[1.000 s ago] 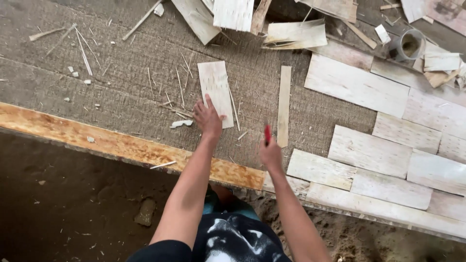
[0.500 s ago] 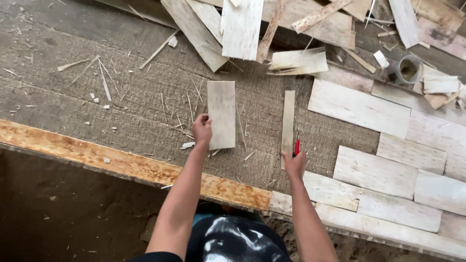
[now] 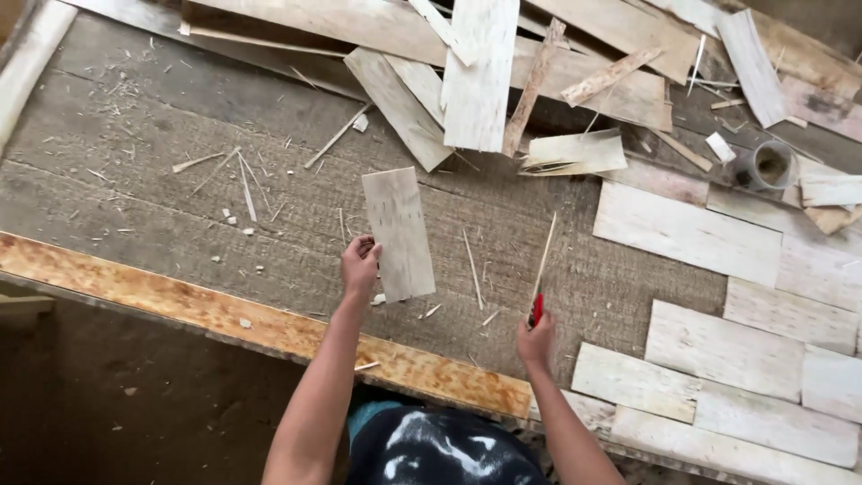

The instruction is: The person uses a red utility knife to cut small rectangular pieces of light-colored wood on a workbench. They repeatedly score the wood, snap off thin strips, and place the cut pieces into a growing stack on the right side of the bench.

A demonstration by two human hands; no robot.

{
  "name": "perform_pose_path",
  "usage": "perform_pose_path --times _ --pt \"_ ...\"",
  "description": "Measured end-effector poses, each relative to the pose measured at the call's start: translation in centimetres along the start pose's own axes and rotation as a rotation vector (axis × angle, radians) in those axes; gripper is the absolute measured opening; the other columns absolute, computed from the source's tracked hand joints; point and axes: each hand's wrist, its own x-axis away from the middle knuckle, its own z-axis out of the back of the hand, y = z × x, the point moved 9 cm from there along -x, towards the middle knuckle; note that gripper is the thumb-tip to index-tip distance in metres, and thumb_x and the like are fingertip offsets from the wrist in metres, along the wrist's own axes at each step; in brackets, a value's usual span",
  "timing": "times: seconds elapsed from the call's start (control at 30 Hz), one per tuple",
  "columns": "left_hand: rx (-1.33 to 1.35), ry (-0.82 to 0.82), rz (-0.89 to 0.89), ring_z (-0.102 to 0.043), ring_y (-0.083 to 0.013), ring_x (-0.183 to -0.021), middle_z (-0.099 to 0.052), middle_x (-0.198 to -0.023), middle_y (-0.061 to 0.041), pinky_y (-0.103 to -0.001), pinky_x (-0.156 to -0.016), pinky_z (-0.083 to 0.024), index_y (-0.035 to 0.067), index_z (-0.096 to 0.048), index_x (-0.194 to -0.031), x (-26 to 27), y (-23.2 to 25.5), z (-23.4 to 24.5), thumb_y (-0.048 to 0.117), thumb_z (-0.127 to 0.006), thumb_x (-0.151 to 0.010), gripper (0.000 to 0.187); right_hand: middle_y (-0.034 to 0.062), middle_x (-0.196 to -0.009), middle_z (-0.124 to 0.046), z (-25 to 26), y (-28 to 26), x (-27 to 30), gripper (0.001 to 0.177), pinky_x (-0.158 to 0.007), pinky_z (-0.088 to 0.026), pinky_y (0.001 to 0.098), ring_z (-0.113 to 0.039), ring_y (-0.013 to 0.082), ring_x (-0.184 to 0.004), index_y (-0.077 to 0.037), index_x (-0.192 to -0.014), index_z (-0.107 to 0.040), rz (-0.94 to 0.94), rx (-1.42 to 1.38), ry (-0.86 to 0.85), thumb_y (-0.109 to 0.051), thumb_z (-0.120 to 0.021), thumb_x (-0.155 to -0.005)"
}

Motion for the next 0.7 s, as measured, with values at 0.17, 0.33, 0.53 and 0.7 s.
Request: perform_pose_path --times 0.17,0.33,0.53,0.7 --pt "0.005 -0.039 0.04 -0.07 -0.0176 -0.087 -0.076 -0.106 -0.007 -0.034 -0.069 -0.061 0.01 -0.068 -0.118 1.3 6.3 2.8 0.008 -0.071 -0.096 0.023 0.0239 -0.106 -0.057 -5.4 -12.3 4.0 0.039 -0.086 -0.053 0.0555 -0.065 0.0469 -0.102 0.008 -0.121 -0.057 0.01 -0.087 -0.124 -0.006 -0.061 -0.084" --pt "0.066 -0.096 0.024 -0.068 -0.016 -0.086 -0.075 -0.103 -0.008 -0.033 -0.07 -0.061 0.008 -0.068 -0.118 0.5 11.2 6.2 0.008 -0.073 -0.096 0.023 0.029 -0.111 -0.062 -18.1 -21.3 7.4 0.048 -0.09 -0.055 0.054 -0.065 0.049 -0.106 0.008 -0.129 -0.058 0.203 -0.12 -0.19 -0.006 -0.062 -0.083" --pt "0.114 -0.231 -0.02 -0.07 -0.0246 -0.089 -0.073 -0.104 -0.015 -0.034 -0.072 -0.062 0.016 -0.057 -0.135 0.2 17.6 7.6 0.002 -0.069 -0.096 0.043 0.0038 -0.044 -0.05 -26.1 -29.1 10.2 0.037 -0.041 -0.041 0.0329 -0.055 0.0219 -0.04 -0.011 -0.052 -0.056 0.3 -0.071 -0.348 -0.025 -0.073 -0.082" --pt "0.168 -0.384 -0.117 -0.06 -0.0153 -0.101 -0.07 -0.108 -0.009 -0.033 -0.09 -0.057 0.007 -0.074 -0.116 -0.2 20.1 4.8 0.003 -0.052 -0.102 0.026 0.021 -0.096 -0.075 -20.0 -26.5 8.8 0.051 -0.082 -0.06 0.0425 -0.074 0.0365 -0.097 0.0 -0.104 -0.071 0.118 -0.369 -0.524 -0.034 -0.094 -0.074"
